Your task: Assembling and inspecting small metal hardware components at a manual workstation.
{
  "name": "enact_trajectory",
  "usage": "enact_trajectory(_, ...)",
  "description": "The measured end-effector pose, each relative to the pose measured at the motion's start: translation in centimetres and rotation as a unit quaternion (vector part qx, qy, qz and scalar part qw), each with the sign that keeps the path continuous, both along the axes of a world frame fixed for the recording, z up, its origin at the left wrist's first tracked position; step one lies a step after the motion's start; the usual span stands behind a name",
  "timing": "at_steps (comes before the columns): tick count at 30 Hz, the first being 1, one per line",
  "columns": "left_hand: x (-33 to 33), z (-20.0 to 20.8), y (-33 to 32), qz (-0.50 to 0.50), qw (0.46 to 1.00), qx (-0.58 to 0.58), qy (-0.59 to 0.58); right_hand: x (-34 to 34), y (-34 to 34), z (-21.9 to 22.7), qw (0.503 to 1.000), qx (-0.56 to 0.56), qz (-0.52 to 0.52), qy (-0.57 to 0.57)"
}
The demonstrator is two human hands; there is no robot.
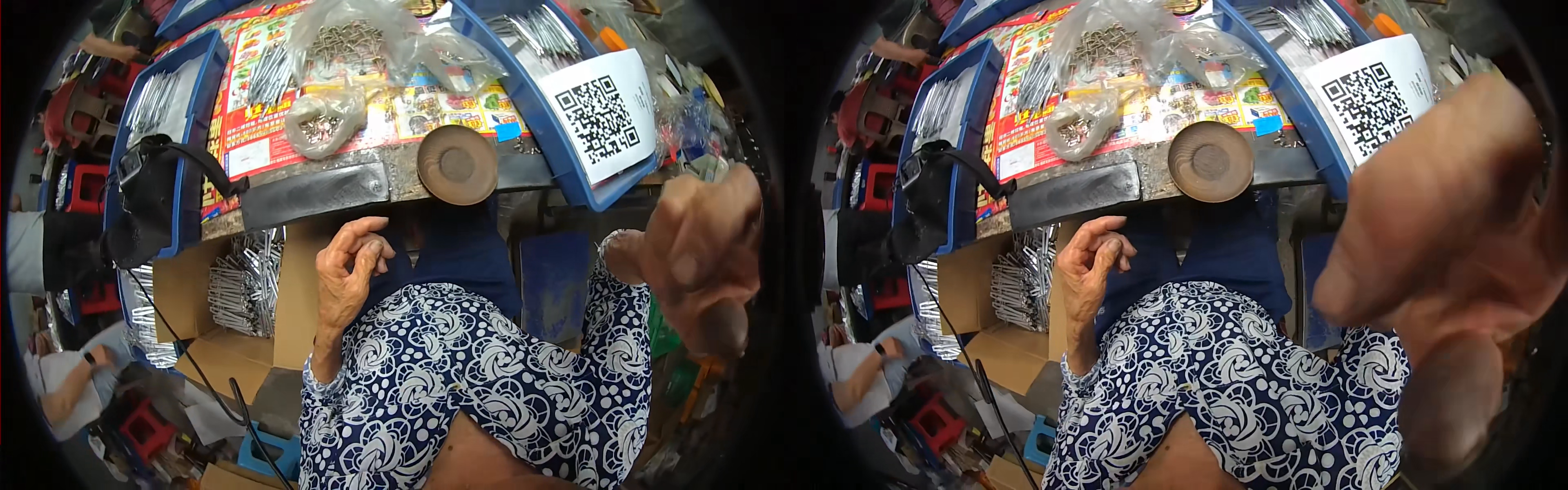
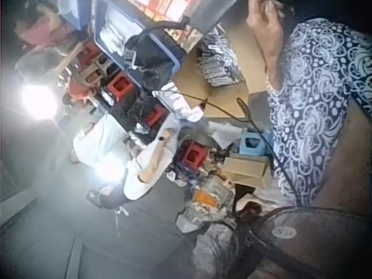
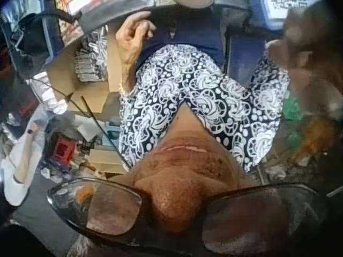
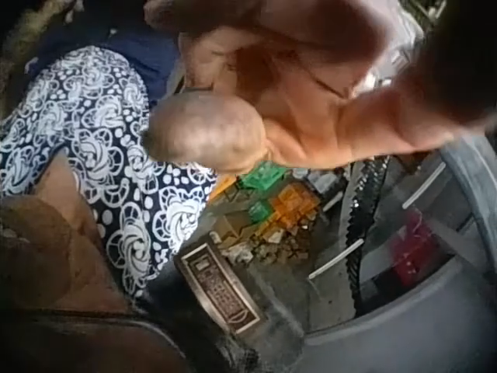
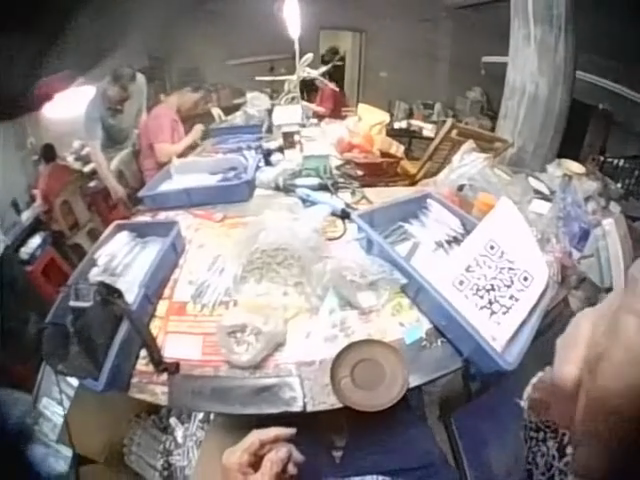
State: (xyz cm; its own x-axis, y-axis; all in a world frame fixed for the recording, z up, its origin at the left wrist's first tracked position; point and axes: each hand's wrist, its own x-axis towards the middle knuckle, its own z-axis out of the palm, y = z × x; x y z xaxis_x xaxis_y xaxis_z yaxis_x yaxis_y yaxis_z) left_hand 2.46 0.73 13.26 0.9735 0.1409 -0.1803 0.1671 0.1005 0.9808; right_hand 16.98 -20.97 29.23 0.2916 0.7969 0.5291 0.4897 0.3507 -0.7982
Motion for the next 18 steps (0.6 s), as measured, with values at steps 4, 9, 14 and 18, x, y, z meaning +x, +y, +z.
enact_trajectory(4,-0.5,0.0,0.1,0.017,1.0,0.004,-0.007,0.7,-1.6,0.1,1.0,0.01,-0.002,-0.004)
enact_trajectory(9,-0.7,-0.5,-0.3,0.032,0.999,0.004,-0.022,-0.1,-2.1,0.2,0.999,0.024,-0.018,-0.017)
enact_trajectory(14,-1.0,-0.4,-0.7,0.026,0.999,0.011,-0.036,0.0,-2.0,0.1,0.998,0.039,-0.032,-0.025)
enact_trajectory(18,-1.8,-0.3,-0.6,0.018,0.999,0.022,-0.027,-1.8,-0.5,0.0,0.997,0.058,-0.045,-0.029)
